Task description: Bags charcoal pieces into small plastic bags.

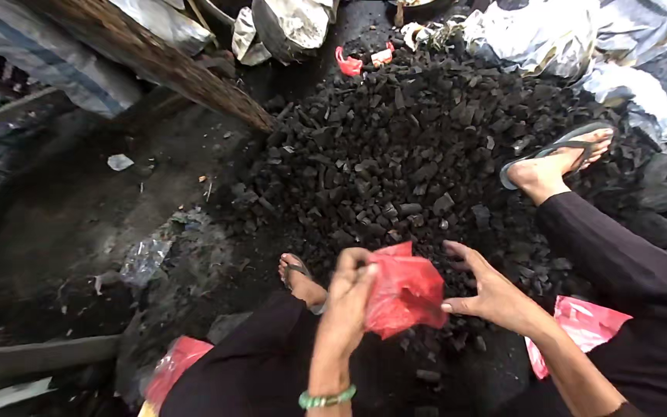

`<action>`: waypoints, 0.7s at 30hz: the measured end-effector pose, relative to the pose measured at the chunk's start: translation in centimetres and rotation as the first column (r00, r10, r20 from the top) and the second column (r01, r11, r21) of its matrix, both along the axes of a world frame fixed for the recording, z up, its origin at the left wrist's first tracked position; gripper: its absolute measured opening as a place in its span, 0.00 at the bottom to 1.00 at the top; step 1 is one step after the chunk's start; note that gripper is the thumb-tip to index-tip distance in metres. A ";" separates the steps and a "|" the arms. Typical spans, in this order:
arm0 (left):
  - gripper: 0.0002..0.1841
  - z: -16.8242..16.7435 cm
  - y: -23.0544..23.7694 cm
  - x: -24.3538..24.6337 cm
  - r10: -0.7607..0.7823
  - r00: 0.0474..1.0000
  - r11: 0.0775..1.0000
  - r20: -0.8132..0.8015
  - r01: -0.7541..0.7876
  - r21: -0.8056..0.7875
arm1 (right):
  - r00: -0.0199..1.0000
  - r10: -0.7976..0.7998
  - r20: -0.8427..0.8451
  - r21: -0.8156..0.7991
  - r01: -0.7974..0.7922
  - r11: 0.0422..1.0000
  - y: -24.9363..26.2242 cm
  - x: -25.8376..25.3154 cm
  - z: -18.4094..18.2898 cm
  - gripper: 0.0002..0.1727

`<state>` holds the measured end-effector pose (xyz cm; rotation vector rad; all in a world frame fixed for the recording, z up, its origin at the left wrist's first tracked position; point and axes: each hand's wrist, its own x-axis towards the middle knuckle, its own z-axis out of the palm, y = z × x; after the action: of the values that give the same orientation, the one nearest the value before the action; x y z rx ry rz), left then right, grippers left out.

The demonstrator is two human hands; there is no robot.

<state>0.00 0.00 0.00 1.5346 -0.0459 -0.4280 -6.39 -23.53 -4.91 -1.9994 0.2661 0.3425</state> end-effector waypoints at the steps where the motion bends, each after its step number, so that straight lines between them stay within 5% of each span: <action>1: 0.13 -1.0 -0.5 0.0 -0.114 0.992 0.993 -0.049 0.114 -0.002 | 1.000 0.003 0.019 0.035 -0.004 0.999 0.8 0.1 -0.2 0.62; 3: 0.23 -2.3 -1.8 0.1 -0.329 0.940 0.944 -0.094 0.324 -0.062 | 0.993 0.074 0.092 0.018 -0.076 0.997 2.0 0.6 -0.6 0.58; 6: 0.24 -2.3 -1.7 0.8 -0.580 0.814 0.806 -0.029 0.578 0.125 | 0.978 0.145 0.153 -0.084 -0.134 0.987 1.9 2.4 -2.1 0.20; 7: 0.22 -2.3 -1.2 1.2 -0.608 0.793 0.743 -0.045 0.588 0.319 | 0.978 0.125 0.167 -0.083 -0.113 0.990 1.0 3.1 -2.9 0.12; 9: 0.22 -4.4 -0.6 2.6 -0.578 0.798 0.519 -0.172 0.522 0.677 | 0.986 -0.007 0.164 0.020 0.004 1.000 -1.4 4.6 -4.4 0.12; 12: 0.22 -9.2 0.4 3.9 -0.349 0.916 0.278 -0.195 0.300 0.912 | 0.944 -0.289 0.158 0.270 0.241 0.932 -2.4 6.1 -7.3 0.09; 14: 0.19 -12.5 0.7 3.5 -0.165 0.983 0.328 -0.077 0.128 0.936 | 0.945 -0.275 0.175 0.230 0.233 0.945 0.0 5.6 -9.4 0.23; 16: 0.22 -16.0 1.2 2.3 0.165 0.986 0.519 -0.031 -0.060 0.853 | 0.974 0.083 0.211 -0.053 -0.073 0.996 3.5 2.8 -12.5 0.42; 17: 0.25 -18.2 1.4 1.2 0.358 0.932 0.588 -0.056 -0.178 0.789 | 0.908 0.345 0.236 -0.222 -0.295 0.929 5.3 0.5 -14.8 0.40; 19: 0.33 -21.7 1.3 -2.0 0.580 0.778 0.654 -0.241 -0.269 0.707 | 0.577 0.809 0.109 -0.328 -0.748 0.577 8.3 -4.3 -18.3 0.26; 21: 0.38 -23.8 0.1 -5.3 0.617 0.644 0.723 -0.452 -0.239 0.648 | 0.252 0.966 -0.052 -0.228 -0.945 0.235 10.2 -7.4 -21.0 0.23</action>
<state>-5.35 0.09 -23.85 1.7860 1.0909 -0.5725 -13.83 -13.35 -25.93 -2.1490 -1.1834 1.0304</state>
